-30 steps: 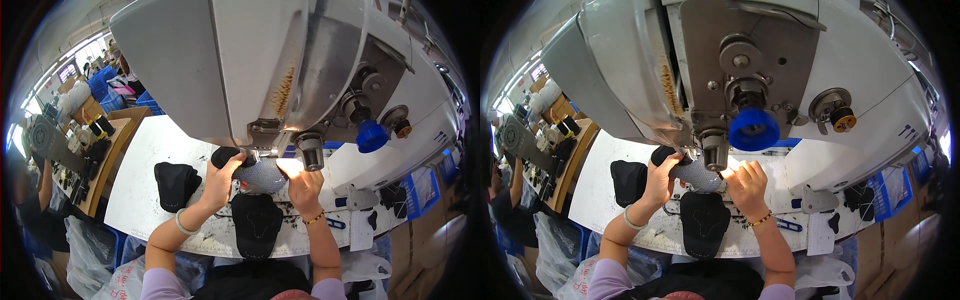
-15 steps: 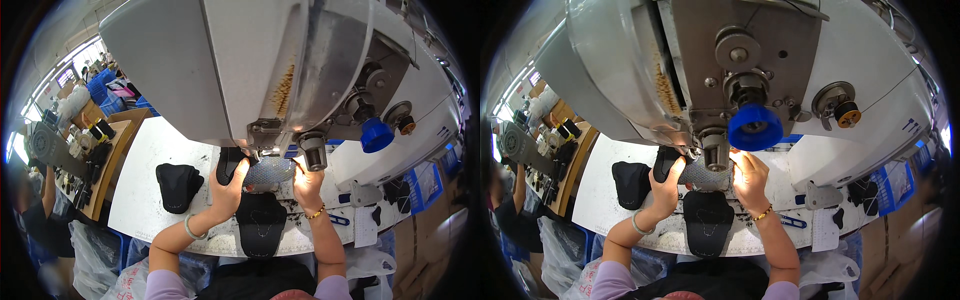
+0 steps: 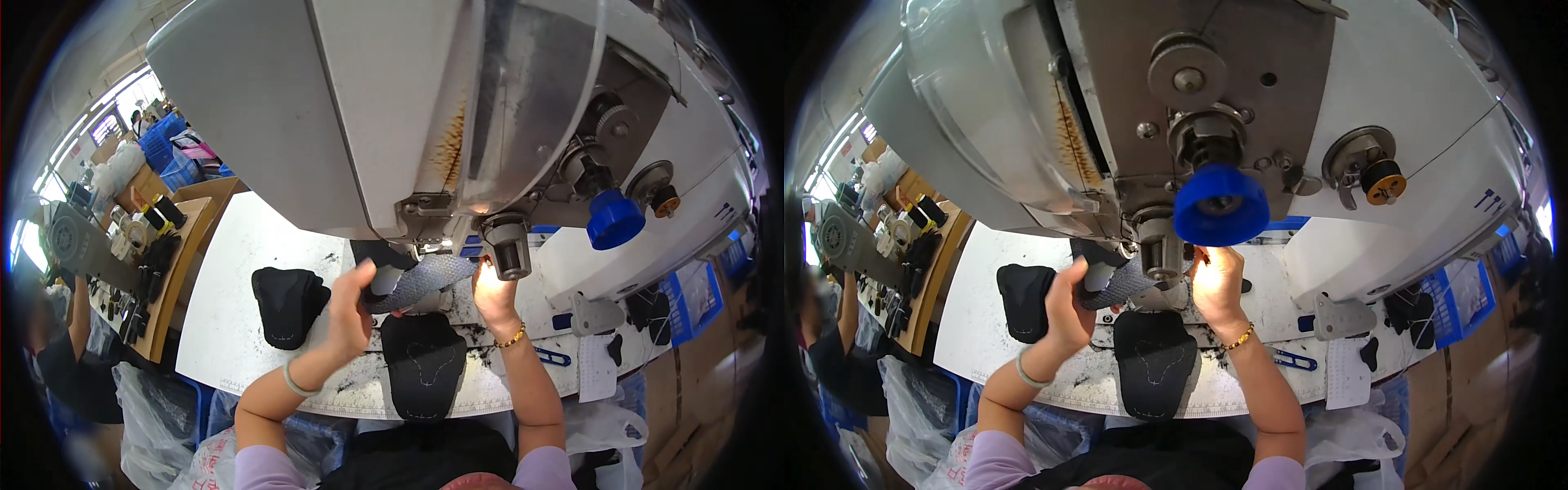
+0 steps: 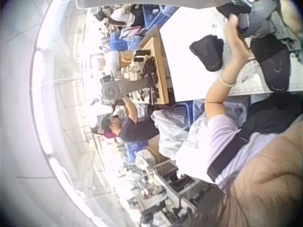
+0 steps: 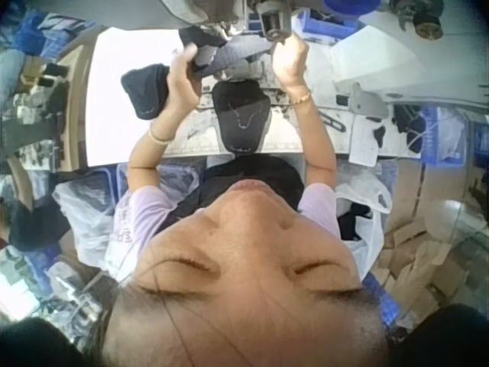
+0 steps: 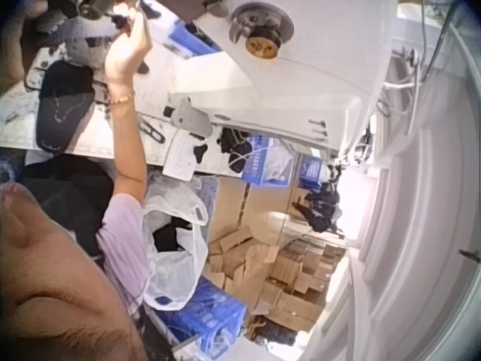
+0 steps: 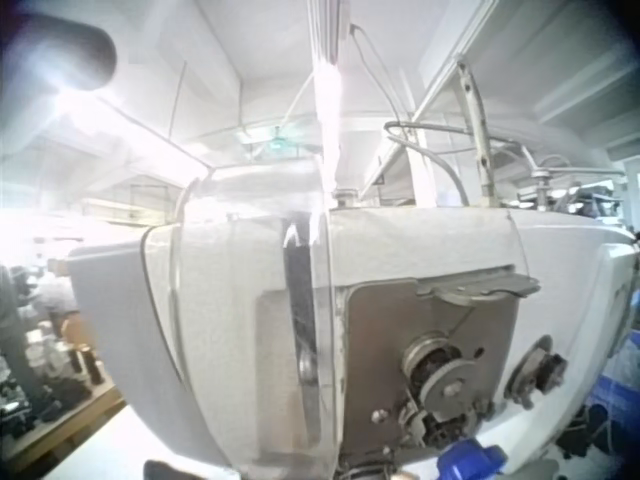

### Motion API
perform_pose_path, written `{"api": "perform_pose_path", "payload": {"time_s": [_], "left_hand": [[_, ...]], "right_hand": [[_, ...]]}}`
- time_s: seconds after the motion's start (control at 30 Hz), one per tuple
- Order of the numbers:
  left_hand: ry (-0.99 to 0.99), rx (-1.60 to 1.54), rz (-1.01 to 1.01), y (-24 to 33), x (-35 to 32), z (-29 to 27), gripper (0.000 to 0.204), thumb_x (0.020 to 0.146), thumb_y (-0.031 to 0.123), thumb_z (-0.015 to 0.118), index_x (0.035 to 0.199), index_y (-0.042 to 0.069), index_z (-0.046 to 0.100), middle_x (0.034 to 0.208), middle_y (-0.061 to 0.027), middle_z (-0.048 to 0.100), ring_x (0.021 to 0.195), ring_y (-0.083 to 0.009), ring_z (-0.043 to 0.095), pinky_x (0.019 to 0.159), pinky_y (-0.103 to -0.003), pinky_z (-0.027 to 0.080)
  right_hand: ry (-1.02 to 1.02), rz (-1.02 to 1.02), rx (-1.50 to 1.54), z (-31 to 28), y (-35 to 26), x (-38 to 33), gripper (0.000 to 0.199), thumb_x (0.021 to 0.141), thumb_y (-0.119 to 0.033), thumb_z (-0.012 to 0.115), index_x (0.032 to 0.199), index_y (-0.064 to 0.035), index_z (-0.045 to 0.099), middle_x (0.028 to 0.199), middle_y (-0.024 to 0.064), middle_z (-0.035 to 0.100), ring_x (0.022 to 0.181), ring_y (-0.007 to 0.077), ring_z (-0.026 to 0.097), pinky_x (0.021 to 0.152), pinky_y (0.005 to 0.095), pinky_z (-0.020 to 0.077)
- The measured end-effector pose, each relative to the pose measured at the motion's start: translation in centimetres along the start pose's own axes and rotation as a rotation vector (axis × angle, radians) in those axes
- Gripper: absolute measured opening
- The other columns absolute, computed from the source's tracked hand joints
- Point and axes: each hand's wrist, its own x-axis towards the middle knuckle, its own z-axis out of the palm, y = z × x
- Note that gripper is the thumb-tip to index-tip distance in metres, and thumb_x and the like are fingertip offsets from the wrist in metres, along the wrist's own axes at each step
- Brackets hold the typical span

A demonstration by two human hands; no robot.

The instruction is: The person uses a sewing machine to stitch black fabric parts, likely shoe components, in a factory setting. They repeatedly guide the fabric under the needle, pause to adjust alignment, and trim threads between pieces.

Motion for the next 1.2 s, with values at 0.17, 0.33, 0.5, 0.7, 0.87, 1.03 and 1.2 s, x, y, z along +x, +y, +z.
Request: {"api": "perform_pose_path", "payload": {"time_s": [0.17,0.33,0.5,0.7,0.87,1.03,1.2], "left_hand": [[0.107,0.233,-0.2,2.7,3.6,0.7,0.024,0.085,0.008,0.053,0.104,-0.006,0.057,0.098,-0.0146,0.064,0.088,-0.0189,0.063,0.077,-0.029,0.053],[0.052,0.178,-0.128,1.4,3.1,-0.3,0.028,0.083,0.003,0.058,0.11,-0.004,0.053,0.102,-0.0133,0.061,0.095,-0.0192,0.061,0.084,-0.03,0.051],[0.004,0.154,-0.016,0.1,3.2,-0.3,0.02,0.083,0.005,0.058,0.1,-0.003,0.058,0.093,-0.0097,0.064,0.084,-0.0161,0.063,0.074,-0.028,0.053],[0.011,0.247,0.235,-1.2,1.7,1.1,0.011,0.084,0.006,0.06,0.093,0.001,0.06,0.086,-0.0022,0.061,0.078,-0.0096,0.057,0.073,-0.025,0.046],[0.169,0.382,0.428,-2.5,0.6,3.1,0.012,0.087,0.007,0.058,0.096,-0.001,0.06,0.088,-0.0023,0.061,0.078,-0.01,0.055,0.073,-0.024,0.045],[0.24,0.391,0.461,-2.4,0.1,4.9,0.006,0.085,0.007,0.058,0.087,0.001,0.058,0.082,-0.0004,0.057,0.075,-0.0083,0.052,0.07,-0.023,0.043],[0.238,0.444,0.383,-1.8,-0.1,4.9,0.015,0.084,0.008,0.057,0.095,-0.003,0.061,0.086,-0.0032,0.06,0.08,-0.0116,0.054,0.076,-0.026,0.044]], "right_hand": [[0.022,0.168,0.012,-0.3,0.5,-0.7,0.032,0.08,0.017,0.045,0.105,0.0017,0.059,0.075,0.0029,0.056,0.059,0.0068,0.046,0.05,0.0209,0.0389],[0.15,-0.048,-0.292,-0.6,-0.8,-1.0,0.024,0.08,0.01,0.051,0.098,-0.002,0.06,0.093,0.0064,0.058,0.063,0.0155,0.051,0.056,0.0246,0.0438],[-0.031,-0.565,-0.501,-1.2,-1.7,-1.5,0.026,0.072,0.003,0.06,0.097,-0.0059,0.062,0.097,0.0095,0.058,0.072,0.0231,0.06,0.059,0.0303,0.0498],[-0.118,-0.512,-0.436,-0.5,-2.0,-1.3,0.039,0.068,0.008,0.06,0.104,-0.0061,0.061,0.098,0.0098,0.058,0.074,0.0242,0.061,0.06,0.0319,0.0512],[-0.112,-0.489,-0.368,-0.6,-1.9,-1.2,0.041,0.065,0.009,0.059,0.104,-0.0058,0.06,0.1,0.0105,0.058,0.076,0.0264,0.061,0.062,0.0341,0.0516],[-0.112,-0.426,-0.285,-0.5,-2.4,-1.5,0.045,0.063,0.008,0.06,0.104,-0.0095,0.061,0.097,0.0109,0.056,0.076,0.0238,0.061,0.061,0.0324,0.0522],[-0.203,-0.529,-0.293,-0.4,-3.1,-1.4,0.045,0.064,0.005,0.067,0.104,-0.0151,0.064,0.095,0.0063,0.055,0.066,0.0158,0.06,0.055,0.0245,0.0512]]}}
